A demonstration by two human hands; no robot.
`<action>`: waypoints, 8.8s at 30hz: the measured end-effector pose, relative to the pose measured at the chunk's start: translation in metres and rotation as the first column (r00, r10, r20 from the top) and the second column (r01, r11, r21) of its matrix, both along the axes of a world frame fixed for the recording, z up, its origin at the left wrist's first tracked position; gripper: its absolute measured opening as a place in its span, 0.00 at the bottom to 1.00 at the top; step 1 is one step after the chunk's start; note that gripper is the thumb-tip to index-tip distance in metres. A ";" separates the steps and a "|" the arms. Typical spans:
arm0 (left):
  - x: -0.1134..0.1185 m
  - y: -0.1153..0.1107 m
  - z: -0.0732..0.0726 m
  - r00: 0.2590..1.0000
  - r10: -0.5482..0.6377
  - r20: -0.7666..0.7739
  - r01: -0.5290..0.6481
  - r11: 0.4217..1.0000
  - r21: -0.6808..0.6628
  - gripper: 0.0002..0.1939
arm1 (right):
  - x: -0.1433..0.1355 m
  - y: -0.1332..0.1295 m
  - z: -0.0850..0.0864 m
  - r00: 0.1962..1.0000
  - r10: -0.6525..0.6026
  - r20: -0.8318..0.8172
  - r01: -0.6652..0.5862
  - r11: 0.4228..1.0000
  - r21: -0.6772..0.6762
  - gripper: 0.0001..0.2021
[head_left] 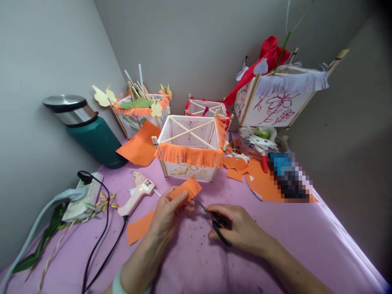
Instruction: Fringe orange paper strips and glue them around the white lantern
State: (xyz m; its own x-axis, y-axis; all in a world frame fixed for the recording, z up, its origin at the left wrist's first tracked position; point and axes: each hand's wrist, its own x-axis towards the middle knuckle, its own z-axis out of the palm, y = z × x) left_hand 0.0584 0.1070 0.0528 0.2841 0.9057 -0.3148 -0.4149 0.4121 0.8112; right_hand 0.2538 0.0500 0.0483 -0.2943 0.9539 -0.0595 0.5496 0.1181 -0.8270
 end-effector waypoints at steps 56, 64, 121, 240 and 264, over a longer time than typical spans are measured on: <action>0.003 -0.013 -0.001 0.998 -0.026 -0.050 0.027 1.000 0.016 0.10 | -0.011 -0.003 -0.009 0.999 -0.028 -0.042 0.028 1.000 -0.007 0.21; 0.004 -0.014 -0.004 0.998 -0.038 -0.050 0.038 0.999 0.001 0.12 | -0.014 -0.004 -0.010 0.994 -0.053 -0.092 0.050 0.998 -0.029 0.21; 0.003 -0.015 -0.002 0.993 -0.028 -0.119 0.033 0.999 0.040 0.10 | -0.022 -0.008 -0.012 0.993 -0.064 -0.099 0.065 0.998 0.010 0.16; 0.004 -0.014 -0.002 0.999 0.003 -0.032 -0.003 1.000 0.011 0.10 | -0.028 -0.012 -0.018 0.991 -0.130 0.041 0.122 0.981 0.150 0.13; 0.006 -0.018 -0.001 0.998 -0.060 -0.023 0.061 0.998 0.006 0.08 | -0.031 -0.010 -0.017 0.989 -0.148 -0.014 0.149 0.981 0.122 0.13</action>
State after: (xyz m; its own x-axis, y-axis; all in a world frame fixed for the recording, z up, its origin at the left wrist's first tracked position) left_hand 0.0641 0.0892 0.0519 0.3313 0.8891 -0.3159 -0.3711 0.4306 0.8227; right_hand 0.2228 0.0401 0.0312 -0.1490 0.9869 0.0614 0.5648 0.1359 -0.8140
